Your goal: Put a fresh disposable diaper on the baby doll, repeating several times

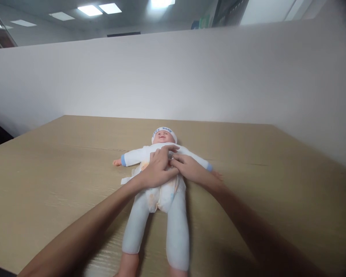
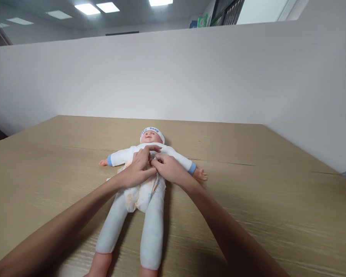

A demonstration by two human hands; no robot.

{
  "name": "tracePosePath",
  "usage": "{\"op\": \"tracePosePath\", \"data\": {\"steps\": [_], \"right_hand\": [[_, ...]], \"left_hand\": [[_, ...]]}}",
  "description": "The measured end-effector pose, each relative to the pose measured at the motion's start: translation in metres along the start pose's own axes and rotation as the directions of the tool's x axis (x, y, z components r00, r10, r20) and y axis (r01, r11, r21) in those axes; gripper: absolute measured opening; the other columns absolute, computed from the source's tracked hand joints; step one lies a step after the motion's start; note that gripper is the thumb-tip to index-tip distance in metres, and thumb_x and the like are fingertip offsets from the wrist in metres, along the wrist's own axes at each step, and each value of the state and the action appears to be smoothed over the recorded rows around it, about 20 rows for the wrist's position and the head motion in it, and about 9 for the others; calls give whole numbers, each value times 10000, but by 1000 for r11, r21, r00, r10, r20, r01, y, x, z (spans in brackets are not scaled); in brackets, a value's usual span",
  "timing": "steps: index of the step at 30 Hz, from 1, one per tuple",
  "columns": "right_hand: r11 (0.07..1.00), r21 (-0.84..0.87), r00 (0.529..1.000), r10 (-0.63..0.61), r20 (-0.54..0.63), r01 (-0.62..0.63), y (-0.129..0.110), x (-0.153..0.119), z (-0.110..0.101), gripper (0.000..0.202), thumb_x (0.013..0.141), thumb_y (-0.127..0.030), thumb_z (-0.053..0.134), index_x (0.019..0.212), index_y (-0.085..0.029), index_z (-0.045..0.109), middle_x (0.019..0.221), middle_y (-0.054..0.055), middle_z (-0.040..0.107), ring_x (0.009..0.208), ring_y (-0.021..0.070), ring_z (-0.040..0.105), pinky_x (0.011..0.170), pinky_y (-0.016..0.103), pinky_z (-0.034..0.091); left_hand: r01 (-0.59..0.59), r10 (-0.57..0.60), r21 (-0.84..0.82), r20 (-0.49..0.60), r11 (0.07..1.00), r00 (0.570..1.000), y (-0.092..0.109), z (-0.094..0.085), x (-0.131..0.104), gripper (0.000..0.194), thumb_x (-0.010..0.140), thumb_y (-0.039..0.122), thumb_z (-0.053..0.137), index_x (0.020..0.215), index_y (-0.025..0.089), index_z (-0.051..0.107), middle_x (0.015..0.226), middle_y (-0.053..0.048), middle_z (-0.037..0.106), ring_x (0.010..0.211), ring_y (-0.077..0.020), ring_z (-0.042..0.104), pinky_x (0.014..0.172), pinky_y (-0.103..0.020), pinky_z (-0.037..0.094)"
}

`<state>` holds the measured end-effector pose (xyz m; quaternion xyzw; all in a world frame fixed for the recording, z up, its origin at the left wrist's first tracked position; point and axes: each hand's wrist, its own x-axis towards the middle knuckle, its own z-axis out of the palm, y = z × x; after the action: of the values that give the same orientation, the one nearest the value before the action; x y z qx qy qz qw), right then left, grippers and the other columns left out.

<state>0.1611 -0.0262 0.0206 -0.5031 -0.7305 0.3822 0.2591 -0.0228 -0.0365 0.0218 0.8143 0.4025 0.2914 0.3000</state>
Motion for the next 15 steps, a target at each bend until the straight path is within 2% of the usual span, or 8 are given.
{"op": "tracePosePath", "data": {"steps": [4, 10, 15], "right_hand": [[998, 35, 998, -52, 33, 51, 2, 2, -3, 301, 980, -403, 476, 752, -225, 556, 834, 16, 649, 814, 205, 547, 744, 350, 410], [991, 102, 995, -88, 52, 83, 11, 9, -8, 313, 968, -329, 361, 676, -241, 427, 710, 4, 494, 705, 182, 432, 697, 344, 374], [991, 107, 995, -88, 39, 83, 18, 13, -6, 285, 941, -351, 412, 687, -245, 338, 709, -8, 408, 701, 176, 352, 667, 343, 309]], "left_hand": [[-2, 2, -3, -6, 1000, 1000, -1, 1, 1, 580, 931, 250, 580, 1497, 263, 451, 1526, -87, 575, 1319, -329, 548, 1206, -549, 297], [7, -7, -29, -23, 1000, 1000, -3, 1, 1, 469, 1003, 274, 508, 1471, 279, 475, 1557, -57, 570, 1334, -315, 547, 1222, -540, 291], [20, -22, -47, -32, 999, 999, -4, -1, 0, 452, 1020, 212, 419, 1458, 290, 497, 1490, -47, 610, 1339, -301, 538, 1211, -537, 318]]}}
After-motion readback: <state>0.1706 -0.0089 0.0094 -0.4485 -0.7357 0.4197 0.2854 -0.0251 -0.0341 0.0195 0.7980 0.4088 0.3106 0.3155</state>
